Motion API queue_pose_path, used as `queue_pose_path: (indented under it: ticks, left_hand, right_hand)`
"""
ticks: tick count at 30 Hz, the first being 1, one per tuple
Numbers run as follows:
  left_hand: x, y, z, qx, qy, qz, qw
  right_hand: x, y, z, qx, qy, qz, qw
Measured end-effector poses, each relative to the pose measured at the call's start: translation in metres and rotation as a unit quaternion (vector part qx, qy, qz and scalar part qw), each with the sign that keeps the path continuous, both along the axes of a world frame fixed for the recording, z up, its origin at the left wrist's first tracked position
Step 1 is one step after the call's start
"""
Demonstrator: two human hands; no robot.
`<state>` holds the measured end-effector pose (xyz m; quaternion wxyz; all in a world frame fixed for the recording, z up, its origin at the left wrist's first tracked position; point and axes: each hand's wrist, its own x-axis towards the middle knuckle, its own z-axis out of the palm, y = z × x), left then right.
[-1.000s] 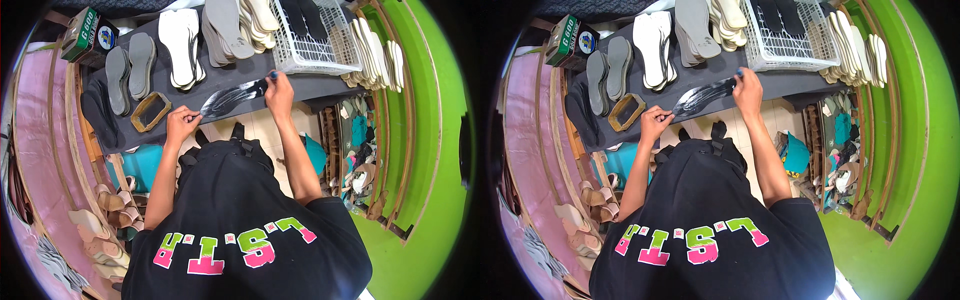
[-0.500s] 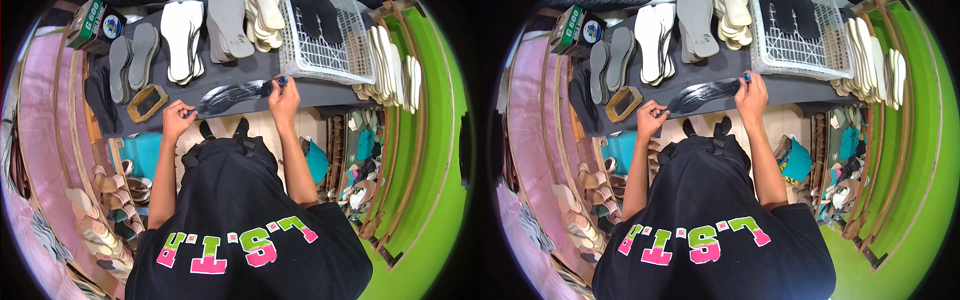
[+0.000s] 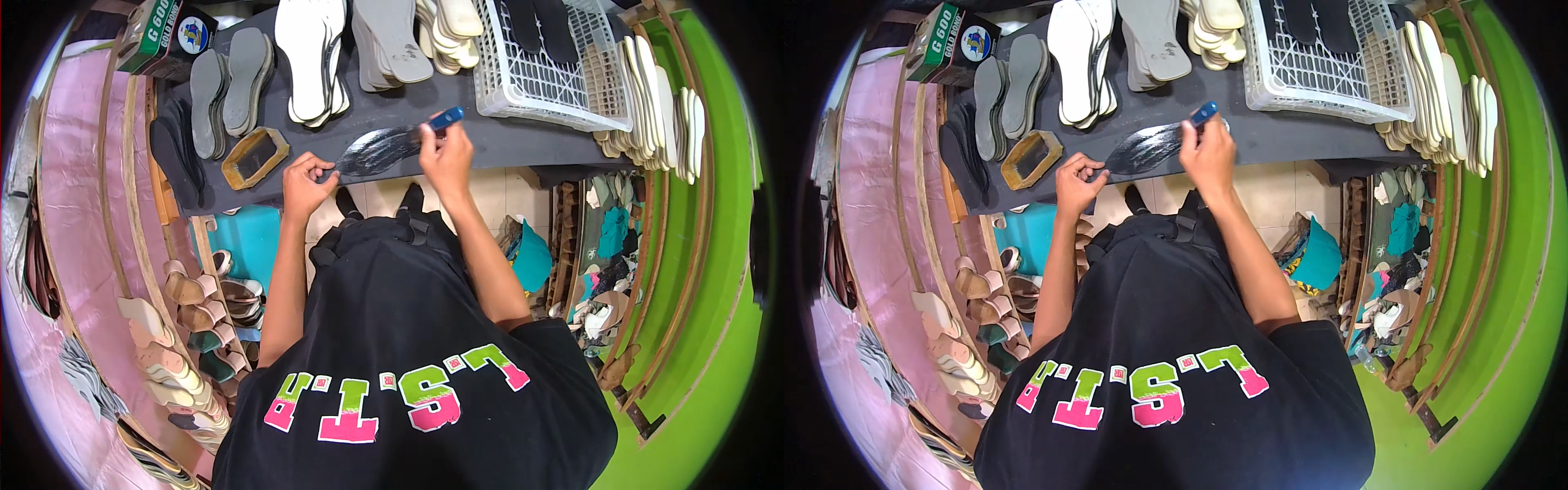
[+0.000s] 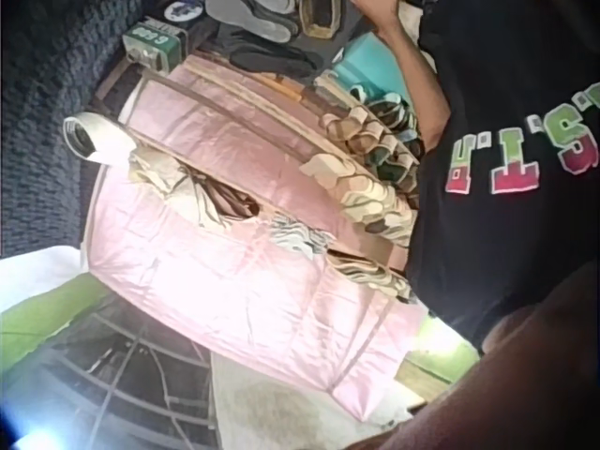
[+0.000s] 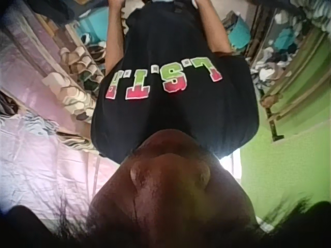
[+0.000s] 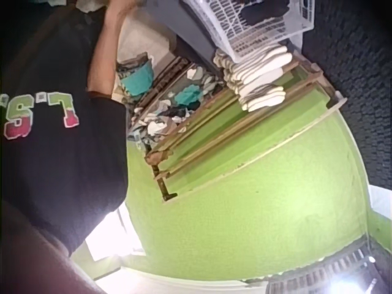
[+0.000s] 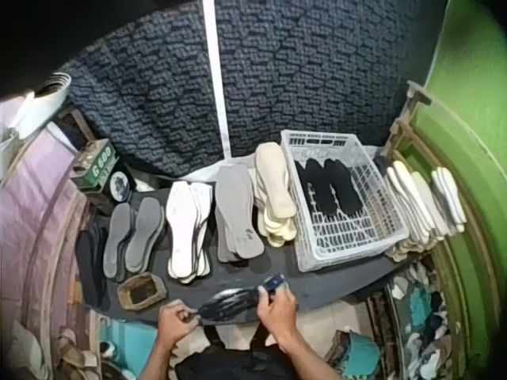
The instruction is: Applying adhesive to shoe soles using a brush.
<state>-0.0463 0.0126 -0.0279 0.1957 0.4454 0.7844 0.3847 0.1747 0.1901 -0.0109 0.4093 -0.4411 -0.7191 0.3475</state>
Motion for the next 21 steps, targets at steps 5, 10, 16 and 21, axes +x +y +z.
queue_pose_path:
  ticks: [5, 10, 16, 21]
  left_hand:
    - [-0.005, 0.001, 0.002, -0.005, -0.006, -0.031, 0.999]
    - [-0.011, 0.0, -0.002, 0.025, -0.014, -0.05, 0.998]
    - [-0.012, -0.001, 0.001, 0.034, -0.013, -0.07, 0.997]
    - [-0.015, -0.002, -0.002, 0.04, -0.025, -0.078, 0.996]
  right_hand:
    - [-0.012, -0.04, 0.018, 0.203, -0.192, 0.131, 0.951]
    - [-0.055, -0.068, -0.002, -0.042, 0.006, 0.145, 0.989]
    - [-0.019, -0.024, 0.022, 0.042, -0.046, -0.089, 0.994]
    - [-0.047, -0.065, 0.016, 0.146, -0.132, 0.116, 0.974]
